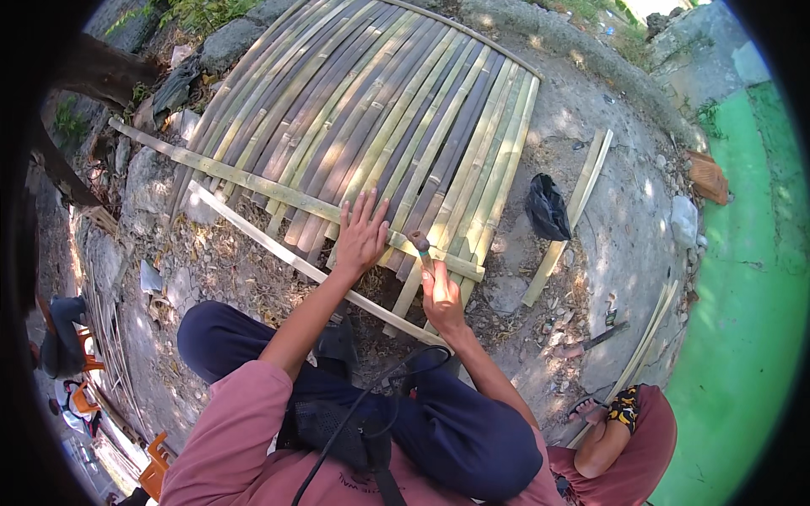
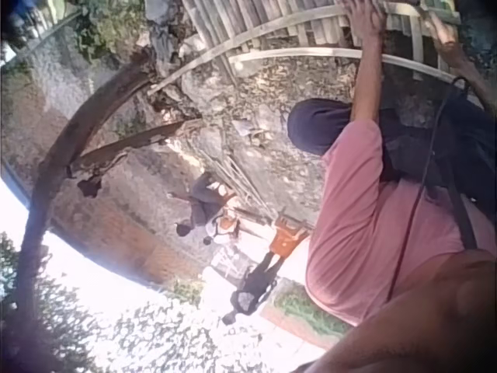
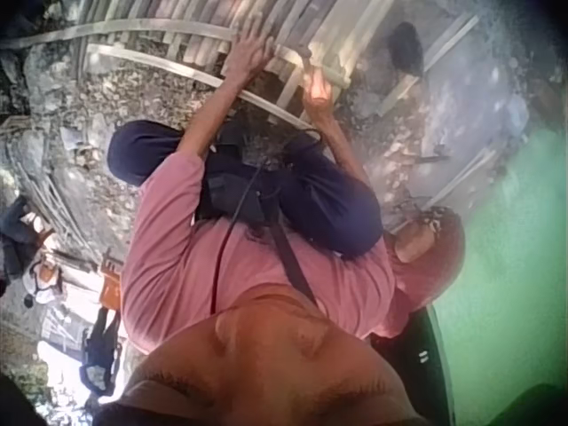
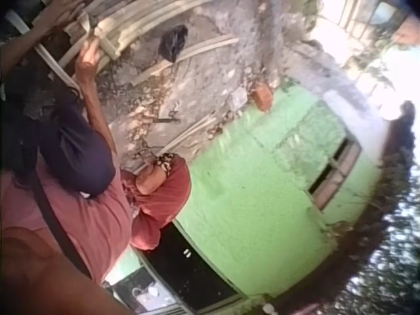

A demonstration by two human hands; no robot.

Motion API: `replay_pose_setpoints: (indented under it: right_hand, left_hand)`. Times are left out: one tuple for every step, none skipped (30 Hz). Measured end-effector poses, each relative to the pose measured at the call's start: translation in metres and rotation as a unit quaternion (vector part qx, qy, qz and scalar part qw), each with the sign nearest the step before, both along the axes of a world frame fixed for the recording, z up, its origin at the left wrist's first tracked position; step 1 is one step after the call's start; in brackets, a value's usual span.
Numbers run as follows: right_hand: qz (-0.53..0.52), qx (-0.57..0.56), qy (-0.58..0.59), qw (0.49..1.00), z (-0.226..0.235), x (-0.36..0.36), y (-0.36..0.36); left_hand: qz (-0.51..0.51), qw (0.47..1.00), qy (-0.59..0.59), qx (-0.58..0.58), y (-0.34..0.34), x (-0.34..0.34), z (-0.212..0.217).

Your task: The person constructs a bamboo panel by aligning narrow bamboo slats and securing a horizontal cross-piece by hammering small nails through it into each slat.

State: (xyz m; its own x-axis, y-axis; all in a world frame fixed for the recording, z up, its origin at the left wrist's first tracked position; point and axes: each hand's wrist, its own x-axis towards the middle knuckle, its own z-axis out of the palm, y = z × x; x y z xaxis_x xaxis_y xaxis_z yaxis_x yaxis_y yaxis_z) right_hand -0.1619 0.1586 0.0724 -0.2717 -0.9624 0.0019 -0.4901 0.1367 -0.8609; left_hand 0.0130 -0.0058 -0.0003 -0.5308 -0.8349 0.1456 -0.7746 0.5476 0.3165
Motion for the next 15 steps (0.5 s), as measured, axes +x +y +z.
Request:
replay_pose_setpoints:
  right_hand:
    - [0.011,0.02,0.005,1.0,-0.003,-0.002,-0.001]
    - [0.023,0.04,0.01,0.999,-0.006,-0.005,-0.002]
    - [0.036,0.06,0.015,0.997,-0.008,-0.008,-0.004]
    - [0.032,0.051,0.017,0.998,-0.009,-0.009,-0.003]
    - [0.027,0.043,0.02,0.999,-0.009,-0.011,0.0]
    - [0.022,0.036,0.021,0.999,-0.009,-0.012,0.003]
    - [0.028,0.025,0.02,0.999,-0.01,-0.013,0.005]
    - [0.035,0.014,0.019,0.999,-0.012,-0.015,0.005]
    - [0.04,-0.001,0.019,0.999,-0.013,-0.017,0.002]
    - [0.061,0.032,0.027,0.997,-0.013,-0.021,0.002]
    - [0.058,0.03,0.026,0.998,-0.014,-0.02,0.002]
    - [0.057,0.028,0.025,0.998,-0.015,-0.02,0.002]
    - [0.055,0.026,0.025,0.998,-0.015,-0.019,0.003]
    - [0.038,0.024,0.016,0.999,-0.015,-0.019,0.005]
    - [0.043,0.033,0.014,0.998,-0.013,-0.018,0.006]
  left_hand:
    - [-0.001,1.0,0.004,0.001,0.0,-0.001,0.0]
    - [-0.001,1.0,0.002,0.001,0.0,0.0,0.001]
    - [0.001,1.0,0.0,0.001,0.0,0.0,0.001]
    - [0.002,1.0,-0.002,0.001,0.0,0.0,0.001]
    - [0.002,1.0,0.003,0.001,-0.002,0.0,0.0]
    - [0.001,1.0,0.006,0.004,-0.002,0.0,0.0]
    - [0.0,1.0,0.009,0.006,-0.001,0.0,0.0]
    - [0.002,1.0,0.006,0.008,0.002,0.0,0.0]
    - [0.003,1.0,0.004,0.006,0.001,0.0,0.0]
    - [0.004,1.0,0.003,0.004,0.0,0.0,0.0]
    - [0.004,1.0,0.002,0.006,0.0,0.001,0.0]
    - [0.005,1.0,0.003,0.009,0.001,0.001,0.0]
    - [0.006,1.0,0.003,0.012,0.001,0.001,0.0]
    - [0.004,1.0,0.003,0.005,-0.002,0.0,0.0]
    - [0.003,1.0,0.002,0.001,-0.002,0.0,-0.001]
